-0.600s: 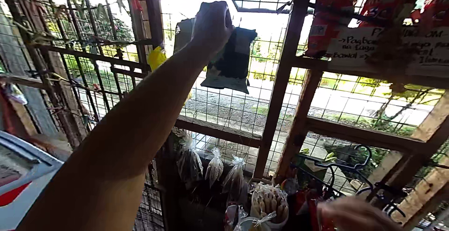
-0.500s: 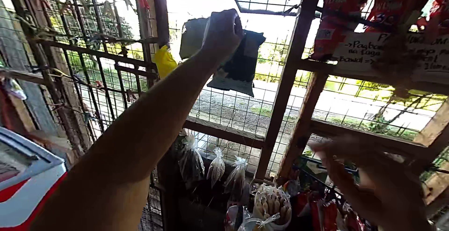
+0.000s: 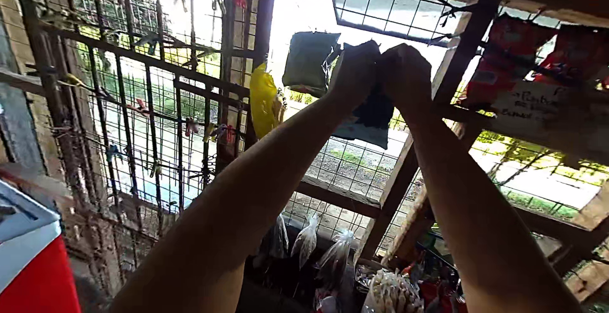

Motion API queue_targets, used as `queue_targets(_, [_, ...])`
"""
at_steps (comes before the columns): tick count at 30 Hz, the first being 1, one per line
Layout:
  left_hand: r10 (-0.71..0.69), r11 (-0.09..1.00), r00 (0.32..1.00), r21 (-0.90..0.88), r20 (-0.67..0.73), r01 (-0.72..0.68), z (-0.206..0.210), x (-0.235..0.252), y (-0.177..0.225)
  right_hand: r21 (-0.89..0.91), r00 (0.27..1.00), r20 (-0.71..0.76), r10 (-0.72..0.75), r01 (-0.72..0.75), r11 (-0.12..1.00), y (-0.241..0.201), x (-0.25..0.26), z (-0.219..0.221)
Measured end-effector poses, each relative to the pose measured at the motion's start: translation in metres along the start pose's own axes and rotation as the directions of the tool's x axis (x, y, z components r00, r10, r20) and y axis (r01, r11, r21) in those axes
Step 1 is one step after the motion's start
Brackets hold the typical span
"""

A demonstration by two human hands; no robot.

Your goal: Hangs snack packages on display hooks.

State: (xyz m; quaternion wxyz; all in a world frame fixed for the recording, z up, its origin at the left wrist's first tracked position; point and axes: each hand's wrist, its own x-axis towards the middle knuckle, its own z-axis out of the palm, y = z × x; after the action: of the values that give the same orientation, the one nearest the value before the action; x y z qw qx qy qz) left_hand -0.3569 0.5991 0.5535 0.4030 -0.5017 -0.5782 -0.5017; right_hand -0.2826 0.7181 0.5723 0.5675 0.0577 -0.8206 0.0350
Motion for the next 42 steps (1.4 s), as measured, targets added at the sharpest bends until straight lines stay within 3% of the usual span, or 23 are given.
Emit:
queue_targets(6, [-0.09, 0.995, 0.976, 0.053, 0.201, 0.081, -0.02, -0.024, -0.009, -0.048, 0.992, 0.081, -0.098, 0.102, 0.994, -0.001, 0.002, 0.014])
queue_targets(11, [-0.141, 0.988, 0.956, -0.023, 0.257, 0.151, -0.028, -0.04, -0.014, -0.104, 0.968, 0.199, -0.152, 0.175, 0.979, -0.006, 0.003, 0.023])
queue_targets(14, [-0.069, 0.989, 0.979, -0.115, 0.191, 0.092, -0.038, -0.041, -0.024, -0.189, 0.973, 0.176, -0.152, 0.185, 0.964, -0.006, 0.004, 0.019])
queue_targets(16, [-0.061, 0.995, 0.997, -0.08, 0.045, 0.064, -0.05, -0.037, -0.034, -0.252, 0.985, 0.138, -0.108, 0.14, 0.958, -0.009, 0.006, 0.012])
queue_targets(20, [-0.201, 0.978, 0.965, 0.015, -0.168, 0.206, -0.084, -0.012, -0.054, -0.31, 0.994, 0.057, -0.097, 0.109, 0.944, -0.01, 0.016, 0.002])
queue_targets(24, [-0.24, 0.971, 0.962, -0.027, -0.128, 0.238, -0.093, 0.011, -0.074, -0.336, 0.994, 0.053, -0.091, 0.104, 0.936, -0.019, 0.025, 0.009])
queue_targets(31, [-0.143, 0.978, 0.978, 0.13, -0.15, 0.163, -0.089, 0.04, -0.079, -0.389, 0.998, 0.053, 0.028, -0.005, 0.921, -0.035, 0.024, 0.019])
queue_targets(37, [-0.047, 0.968, 0.987, 0.237, -0.154, 0.083, -0.092, 0.048, -0.087, -0.506, 0.993, 0.115, -0.02, 0.076, 0.859, -0.031, 0.022, 0.016])
queue_targets(42, [-0.042, 0.968, 0.99, 0.239, -0.137, 0.074, -0.094, 0.042, -0.089, -0.496, 0.985, 0.132, -0.113, 0.165, 0.853, -0.027, 0.016, 0.005])
